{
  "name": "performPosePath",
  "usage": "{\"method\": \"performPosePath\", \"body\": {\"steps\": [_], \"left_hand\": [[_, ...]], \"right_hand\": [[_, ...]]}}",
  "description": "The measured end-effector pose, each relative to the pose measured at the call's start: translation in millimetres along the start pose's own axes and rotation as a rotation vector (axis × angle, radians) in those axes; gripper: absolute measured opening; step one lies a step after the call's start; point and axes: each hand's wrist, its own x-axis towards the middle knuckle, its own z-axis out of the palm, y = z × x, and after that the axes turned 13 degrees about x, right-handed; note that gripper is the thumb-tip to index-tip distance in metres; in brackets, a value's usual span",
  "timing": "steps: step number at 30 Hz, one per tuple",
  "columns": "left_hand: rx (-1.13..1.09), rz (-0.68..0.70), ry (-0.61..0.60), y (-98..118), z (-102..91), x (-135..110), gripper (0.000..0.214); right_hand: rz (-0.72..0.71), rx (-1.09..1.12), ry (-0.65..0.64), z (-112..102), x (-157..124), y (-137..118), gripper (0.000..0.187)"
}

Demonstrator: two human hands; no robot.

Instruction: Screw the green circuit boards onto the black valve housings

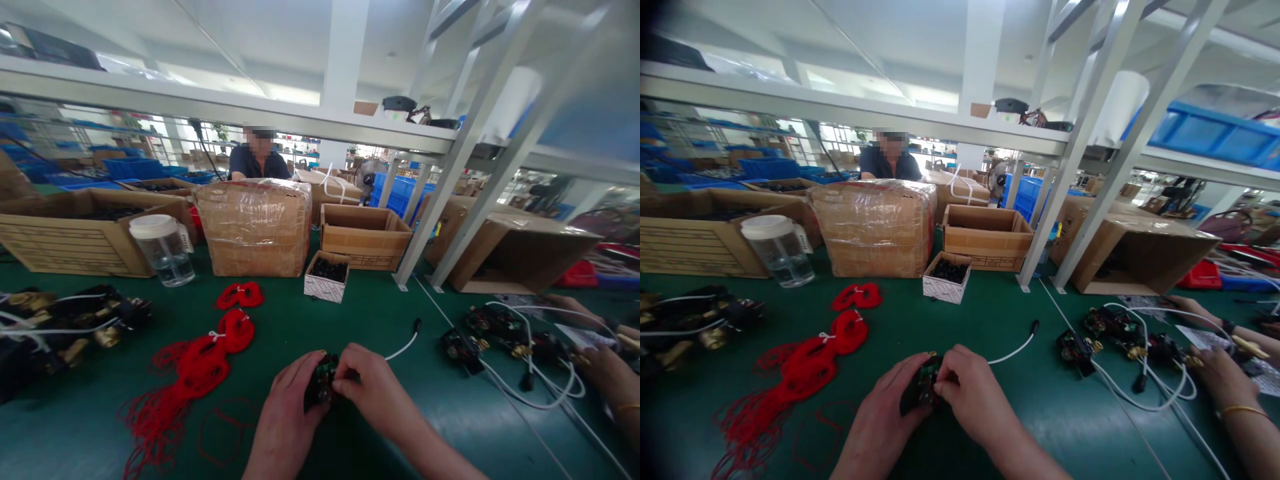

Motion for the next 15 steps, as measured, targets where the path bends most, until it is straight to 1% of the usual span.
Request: {"method": "performPosePath", "body": {"steps": [2, 6, 8, 11, 13, 15], "left_hand": [[-0.001, 0.003, 0.002, 0.7, -0.4, 0.0, 0.065], [-0.007, 0.013, 0.021, -0.1, -0.1, -0.3, 0.06], [-0.005, 0.022, 0.026, -0.3, -0.9, -0.1, 0.059], [0.008, 0.034, 0.033, 0.6, -3.0, 2.0, 0.059], [0.022, 0.041, 0.033, 0.9, -3.4, 4.0, 0.058], [0.032, 0.043, 0.032, -1.0, -1.8, 5.8, 0.058]], "right_hand": [[0.044, 0.056, 0.095, 10.2, -5.1, 9.0, 0.021], [0.114, 0.217, 0.353, 42.8, -18.3, 31.0, 0.008], [0.127, 0.312, 0.449, 55.1, -20.7, 36.0, 0.009], [0.143, 0.435, 0.489, 60.6, -17.3, 34.3, 0.01], [0.155, 0.464, 0.486, 58.2, -13.4, 31.6, 0.008], [0.168, 0.464, 0.446, 53.8, -11.2, 31.3, 0.008]]}}
